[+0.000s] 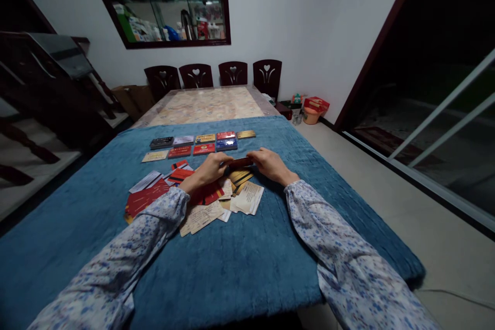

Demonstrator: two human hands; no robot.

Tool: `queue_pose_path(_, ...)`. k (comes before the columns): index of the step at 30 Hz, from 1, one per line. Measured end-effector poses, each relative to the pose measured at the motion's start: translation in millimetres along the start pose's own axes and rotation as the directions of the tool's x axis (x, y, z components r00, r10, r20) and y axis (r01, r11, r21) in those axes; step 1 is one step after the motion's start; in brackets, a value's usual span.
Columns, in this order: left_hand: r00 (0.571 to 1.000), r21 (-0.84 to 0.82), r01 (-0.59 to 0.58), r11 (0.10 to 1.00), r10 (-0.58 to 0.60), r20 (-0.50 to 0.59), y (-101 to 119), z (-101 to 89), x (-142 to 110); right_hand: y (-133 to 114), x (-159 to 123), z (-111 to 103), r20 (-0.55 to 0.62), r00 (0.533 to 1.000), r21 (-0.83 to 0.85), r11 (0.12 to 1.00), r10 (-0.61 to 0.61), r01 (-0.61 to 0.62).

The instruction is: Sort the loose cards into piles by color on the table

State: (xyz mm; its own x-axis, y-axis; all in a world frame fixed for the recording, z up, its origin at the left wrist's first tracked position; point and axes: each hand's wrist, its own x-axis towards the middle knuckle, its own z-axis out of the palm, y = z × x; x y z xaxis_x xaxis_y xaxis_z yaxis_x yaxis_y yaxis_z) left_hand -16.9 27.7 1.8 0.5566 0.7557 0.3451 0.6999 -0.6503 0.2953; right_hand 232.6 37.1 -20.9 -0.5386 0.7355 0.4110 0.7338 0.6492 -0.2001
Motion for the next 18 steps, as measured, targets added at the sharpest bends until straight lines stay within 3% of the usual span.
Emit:
queue_pose_path(6, 0.999, -0.006, 0.025, 1.0, -0.025, -0.029, -1.9, 1.1, 3.2, -4.8, 0.8, 3.3, -0.04, 0.997, -0.071, 0.995, 0.061, -0.064)
queue_pose_path(18, 0.996, 0.002, 0.075, 0.997, -0.075, -0.044, -5.3, 8.6, 1.8, -2.5, 0.5, 14.2, -0.08, 0.996, -0.089, 0.995, 0.046, -0.053)
